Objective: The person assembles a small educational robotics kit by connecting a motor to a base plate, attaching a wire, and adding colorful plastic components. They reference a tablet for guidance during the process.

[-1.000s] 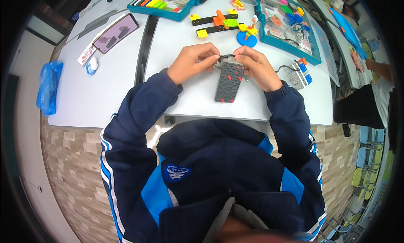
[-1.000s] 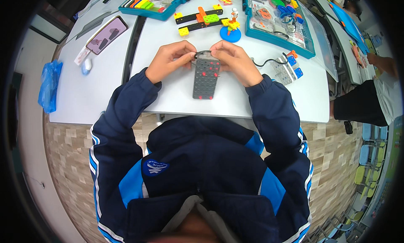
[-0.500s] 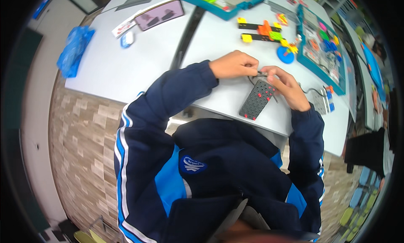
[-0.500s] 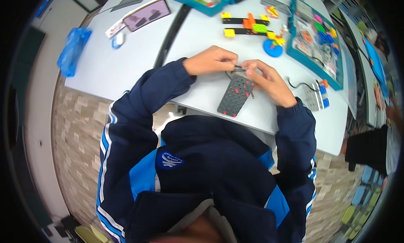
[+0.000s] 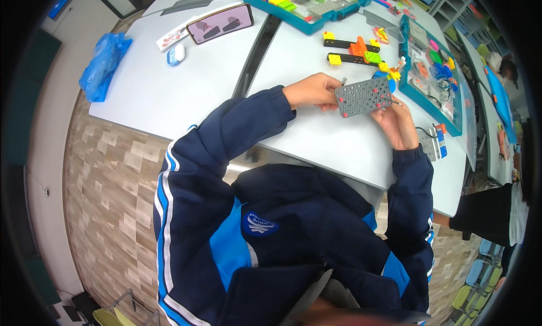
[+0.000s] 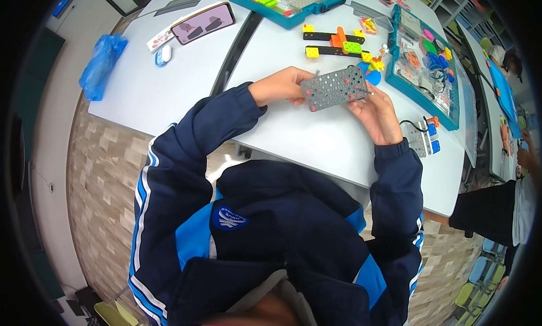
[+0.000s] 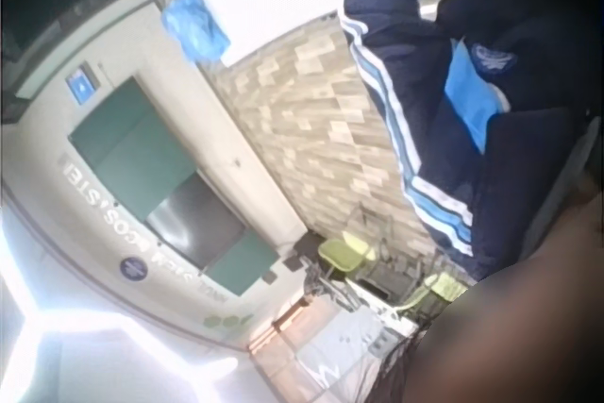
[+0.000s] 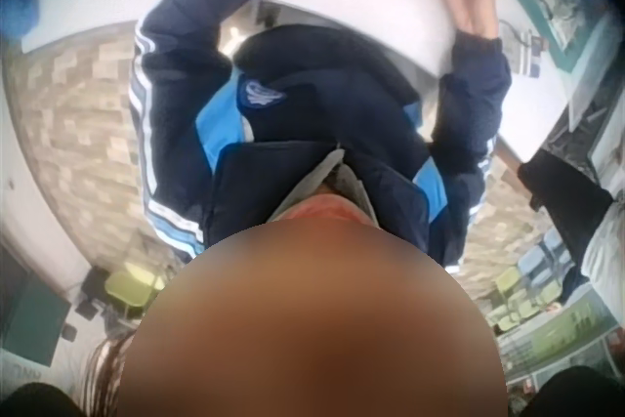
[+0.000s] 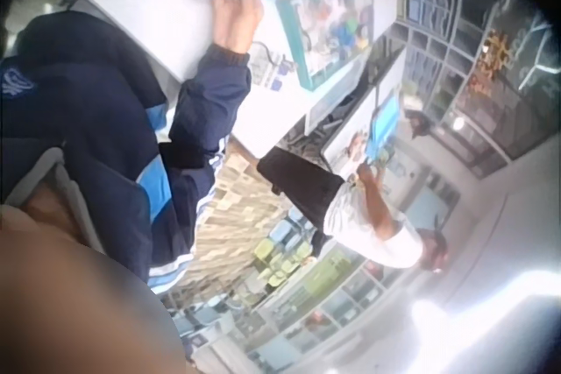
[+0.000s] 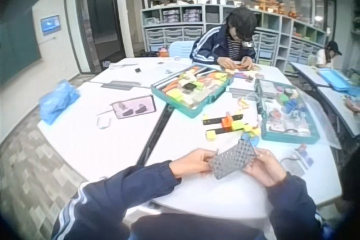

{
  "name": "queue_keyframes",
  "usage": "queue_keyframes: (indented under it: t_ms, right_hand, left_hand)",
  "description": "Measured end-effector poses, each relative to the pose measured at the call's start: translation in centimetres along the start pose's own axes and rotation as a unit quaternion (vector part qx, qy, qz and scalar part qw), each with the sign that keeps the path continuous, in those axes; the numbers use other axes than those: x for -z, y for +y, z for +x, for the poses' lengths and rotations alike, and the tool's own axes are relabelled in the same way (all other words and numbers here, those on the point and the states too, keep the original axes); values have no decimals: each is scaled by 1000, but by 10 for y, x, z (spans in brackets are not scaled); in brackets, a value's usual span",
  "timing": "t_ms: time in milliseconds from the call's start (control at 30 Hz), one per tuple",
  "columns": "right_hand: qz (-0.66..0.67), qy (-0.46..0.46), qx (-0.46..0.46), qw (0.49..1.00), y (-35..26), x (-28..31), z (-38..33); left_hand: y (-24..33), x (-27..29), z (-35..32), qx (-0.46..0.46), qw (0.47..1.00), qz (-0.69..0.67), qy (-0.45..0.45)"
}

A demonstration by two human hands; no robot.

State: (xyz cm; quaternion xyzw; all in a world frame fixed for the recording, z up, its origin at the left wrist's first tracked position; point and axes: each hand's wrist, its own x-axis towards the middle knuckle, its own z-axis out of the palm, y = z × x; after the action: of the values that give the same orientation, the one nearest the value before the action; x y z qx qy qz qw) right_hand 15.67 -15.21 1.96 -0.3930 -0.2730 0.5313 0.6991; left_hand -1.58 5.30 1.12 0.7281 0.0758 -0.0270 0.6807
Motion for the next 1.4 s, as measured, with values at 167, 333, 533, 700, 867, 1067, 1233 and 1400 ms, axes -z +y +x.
queue_keyframes:
  t_ms: [167, 333, 533, 700, 867, 1067, 1233, 1400]
  right_hand:
    - [5, -26, -42, 999, 2, -4, 1]
    - [-48, 1, -47, 998, 8, -17, -2]
    - [-80, 1, -95, 992, 4, -19, 2]
    - [-101, 10, 6, 995, 12, -11, -1]
    - [-217, 16, 18, 976, 10, -11, -1]
    - [-259, -22, 42, 965, 10, -21, -3]
    - [-260, -9, 54, 964, 9, -21, -2]
    - [-52, -93, -34, 994, 5, -19, -3]
  left_hand:
    - [-7, -19, -4, -219, 926, 238, 195]
    - [-10, -38, 1, -329, 866, 330, 184]
    - [-4, -31, 1, -260, 952, 158, 34]
    - [3, -25, -9, -211, 973, -91, 0]
    - [7, -29, -7, -183, 978, -94, -17]
    - [11, -22, -3, -190, 951, -244, -9]
    - [19, -11, -5, -168, 955, -238, 54]
    - [22, -6, -7, -163, 938, -302, 45]
